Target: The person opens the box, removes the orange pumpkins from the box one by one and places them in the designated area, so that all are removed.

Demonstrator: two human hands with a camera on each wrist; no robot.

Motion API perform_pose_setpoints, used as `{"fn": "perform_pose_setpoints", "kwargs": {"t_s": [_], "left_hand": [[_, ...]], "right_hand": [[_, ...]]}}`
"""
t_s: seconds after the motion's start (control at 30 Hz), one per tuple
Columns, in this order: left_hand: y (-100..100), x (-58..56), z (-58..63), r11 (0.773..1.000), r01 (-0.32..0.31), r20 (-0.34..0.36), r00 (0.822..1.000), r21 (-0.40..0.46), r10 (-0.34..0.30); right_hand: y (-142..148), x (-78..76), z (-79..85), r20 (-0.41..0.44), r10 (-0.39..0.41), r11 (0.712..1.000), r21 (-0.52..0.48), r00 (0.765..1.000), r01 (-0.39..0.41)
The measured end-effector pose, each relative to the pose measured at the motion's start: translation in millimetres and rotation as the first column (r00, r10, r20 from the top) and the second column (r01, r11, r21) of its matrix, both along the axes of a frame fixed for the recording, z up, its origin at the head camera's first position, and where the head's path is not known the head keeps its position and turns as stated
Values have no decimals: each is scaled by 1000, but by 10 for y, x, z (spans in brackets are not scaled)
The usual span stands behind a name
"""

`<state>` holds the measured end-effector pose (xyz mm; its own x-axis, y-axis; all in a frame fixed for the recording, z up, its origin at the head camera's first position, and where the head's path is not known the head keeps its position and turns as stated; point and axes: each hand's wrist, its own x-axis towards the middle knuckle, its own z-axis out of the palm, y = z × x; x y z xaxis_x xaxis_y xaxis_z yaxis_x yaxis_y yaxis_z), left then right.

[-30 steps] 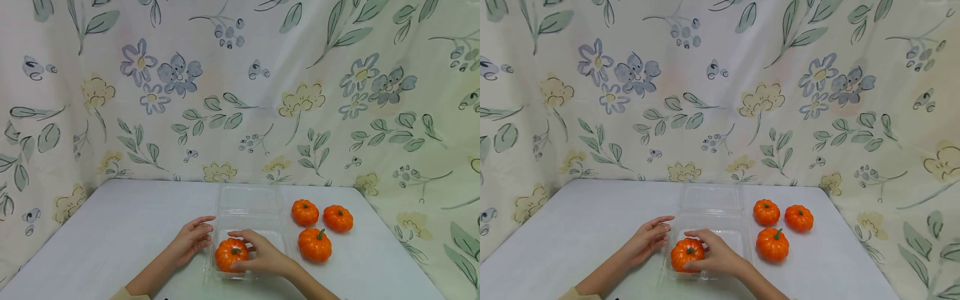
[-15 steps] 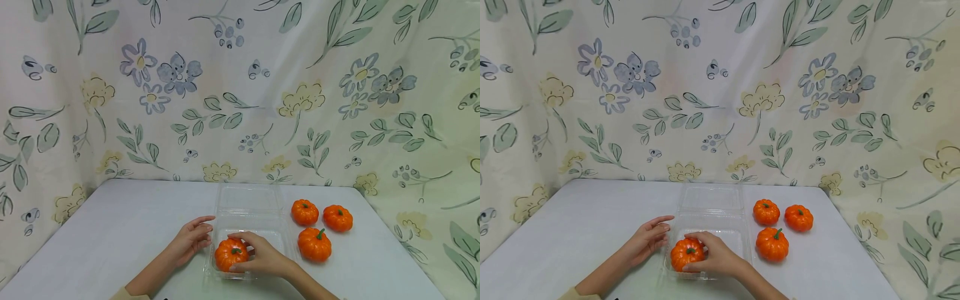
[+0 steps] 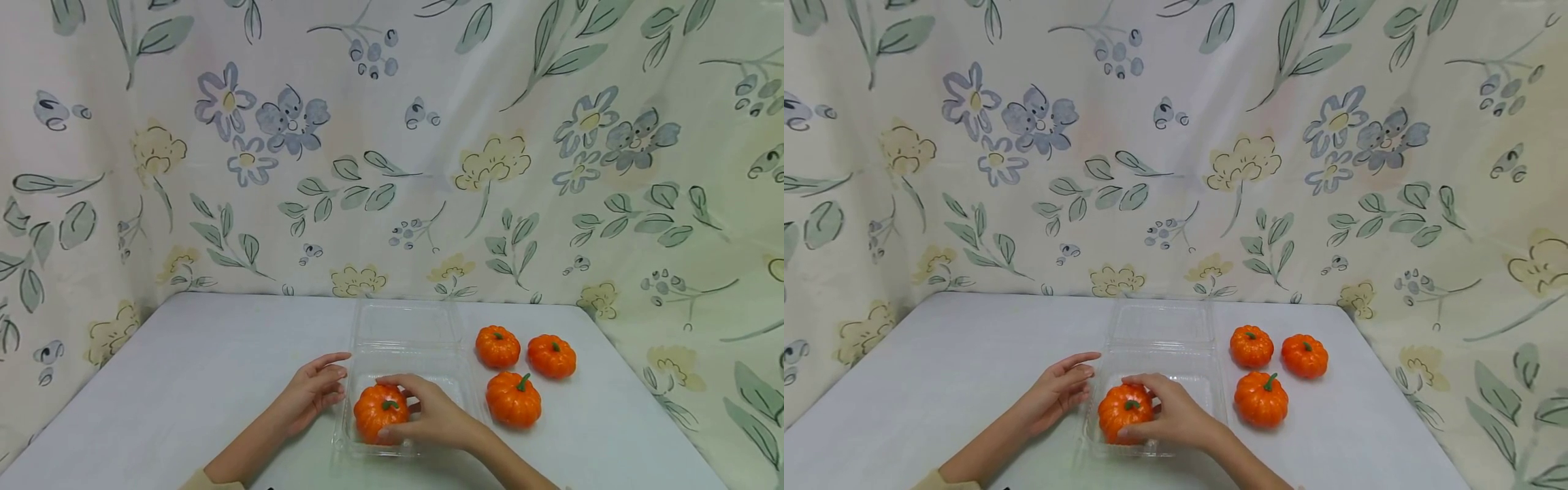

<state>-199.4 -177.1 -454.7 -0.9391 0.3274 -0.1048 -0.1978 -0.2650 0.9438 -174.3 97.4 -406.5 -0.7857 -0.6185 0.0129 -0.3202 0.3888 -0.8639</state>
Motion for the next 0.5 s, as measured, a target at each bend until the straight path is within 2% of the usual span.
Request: {"fn": "perform_pose_setpoints", "kwargs": {"t_s": [0.23, 0.5], "left_hand": [[-4, 0, 2, 1000, -1, -3, 1000, 8, 1], [-15, 2, -5, 999, 18, -20, 1000, 35, -17]], "right_hand": [[58, -22, 6, -44, -3, 1000, -9, 999, 2], [173, -8, 89, -55, -32, 999, -13, 998, 32]]}}
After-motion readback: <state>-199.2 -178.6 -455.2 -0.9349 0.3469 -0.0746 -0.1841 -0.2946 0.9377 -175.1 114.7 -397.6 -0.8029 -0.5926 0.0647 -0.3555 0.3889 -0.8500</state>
